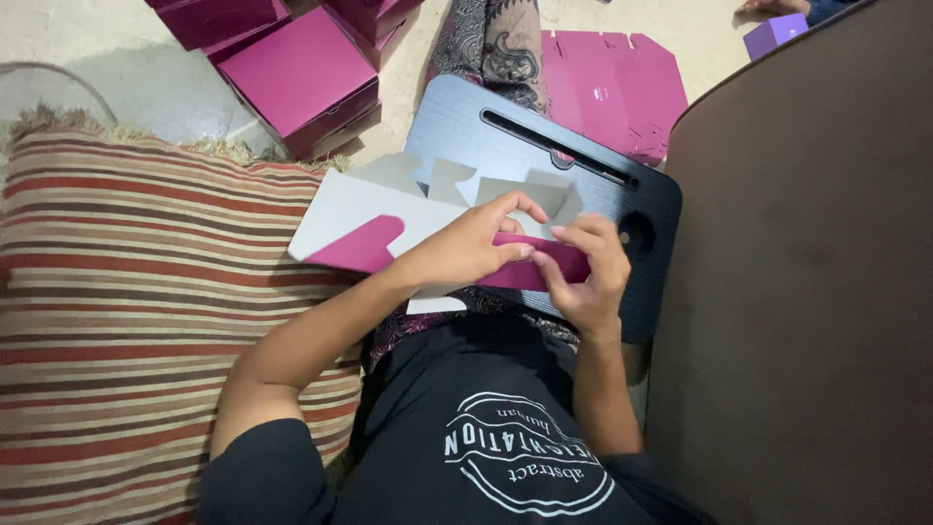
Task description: The person assembles pink cardboard boxes by folding the flaps and tucking the tabs into slots. They repeatedly pick up flat-packed box pieces, fold them into shape, and place the finished boxes into a stack on the floor.
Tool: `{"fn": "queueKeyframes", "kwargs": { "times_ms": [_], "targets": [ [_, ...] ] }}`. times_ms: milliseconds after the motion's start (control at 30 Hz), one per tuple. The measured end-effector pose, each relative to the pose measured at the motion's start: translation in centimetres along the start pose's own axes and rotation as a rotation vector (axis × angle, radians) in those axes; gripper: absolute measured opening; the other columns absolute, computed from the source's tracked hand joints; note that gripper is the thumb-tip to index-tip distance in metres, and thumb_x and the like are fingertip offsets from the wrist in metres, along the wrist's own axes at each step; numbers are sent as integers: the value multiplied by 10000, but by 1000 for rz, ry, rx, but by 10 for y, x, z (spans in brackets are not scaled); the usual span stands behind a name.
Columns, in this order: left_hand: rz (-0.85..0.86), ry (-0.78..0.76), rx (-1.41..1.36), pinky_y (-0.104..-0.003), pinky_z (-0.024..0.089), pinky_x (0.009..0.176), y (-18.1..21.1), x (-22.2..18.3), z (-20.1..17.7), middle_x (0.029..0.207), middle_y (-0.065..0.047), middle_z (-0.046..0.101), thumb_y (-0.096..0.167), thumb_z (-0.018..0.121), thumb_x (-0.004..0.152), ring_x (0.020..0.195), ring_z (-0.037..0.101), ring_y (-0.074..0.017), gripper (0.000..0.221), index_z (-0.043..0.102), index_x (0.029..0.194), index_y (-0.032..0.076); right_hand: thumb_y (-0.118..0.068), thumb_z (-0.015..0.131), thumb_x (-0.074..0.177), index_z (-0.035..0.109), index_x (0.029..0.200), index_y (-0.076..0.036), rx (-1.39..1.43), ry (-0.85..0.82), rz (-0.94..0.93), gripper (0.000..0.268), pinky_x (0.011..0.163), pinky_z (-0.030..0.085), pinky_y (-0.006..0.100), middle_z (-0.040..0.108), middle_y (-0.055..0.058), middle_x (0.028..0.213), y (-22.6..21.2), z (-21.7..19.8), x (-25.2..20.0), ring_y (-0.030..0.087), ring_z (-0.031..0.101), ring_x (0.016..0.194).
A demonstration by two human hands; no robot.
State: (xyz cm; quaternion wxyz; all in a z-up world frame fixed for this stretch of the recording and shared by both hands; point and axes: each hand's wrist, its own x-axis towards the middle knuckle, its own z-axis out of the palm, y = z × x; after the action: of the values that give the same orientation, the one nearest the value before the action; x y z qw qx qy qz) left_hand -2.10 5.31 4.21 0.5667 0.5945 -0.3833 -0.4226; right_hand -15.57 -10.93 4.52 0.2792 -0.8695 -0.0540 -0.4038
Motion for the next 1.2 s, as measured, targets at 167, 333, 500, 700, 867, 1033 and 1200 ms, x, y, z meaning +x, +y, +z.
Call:
{"fn": "queueKeyframes", "kwargs": {
  "times_ms": [167,333,500,700,867,1033,1200],
  "targets": [
    [70,-9,136,-471,544,829,22,-11,4,957,-162,762,139,527,1015,861,722,-343,241,549,1253,110,-281,760,946,666,1205,20,131,-193,120,408,764,555,446,724,128,896,4,-3,-3,304,718,757],
    [139,1,172,-466,551,811,24,-8,1,915,-155,737,161,522,1017,823,697,-330,271,553,1278,94,-86,727,945,736,1128,-27,136,-128,149,193,643,509,371,703,69,748,-1,-6,2,281,599,618],
    [347,271,404,-436,565,720,22,-12,-28,959,-144,702,236,691,973,822,687,-322,319,646,1261,107,48,728,920,752,1073,-36,103,115,249,175,616,491,379,700,98,678,22,-21,-5,252,604,548],
    [492,587,701,-364,557,742,33,-27,-19,1003,-20,723,412,720,961,718,671,-219,345,703,1206,170,33,687,997,728,1095,20,25,338,321,107,648,469,325,655,107,717,30,-26,-11,179,565,621],
    [275,504,320,-488,553,683,25,-12,-6,1241,-362,598,133,741,928,640,687,-368,739,336,1541,51,26,647,1022,672,1133,41,68,406,333,115,621,419,302,604,113,704,31,-20,-15,150,507,615],
    [292,568,224,-330,548,558,-16,15,-9,1091,-142,644,169,766,916,607,684,-216,441,594,1318,105,41,669,1000,677,1113,35,52,377,293,114,624,442,322,644,138,717,28,-17,-17,196,574,607],
    [418,653,446,-363,532,603,0,7,6,981,-60,636,282,798,903,657,660,-254,451,658,1315,163,66,713,944,691,1049,26,16,257,141,115,645,489,371,662,119,710,13,-7,-8,279,594,609]
  ]
}}
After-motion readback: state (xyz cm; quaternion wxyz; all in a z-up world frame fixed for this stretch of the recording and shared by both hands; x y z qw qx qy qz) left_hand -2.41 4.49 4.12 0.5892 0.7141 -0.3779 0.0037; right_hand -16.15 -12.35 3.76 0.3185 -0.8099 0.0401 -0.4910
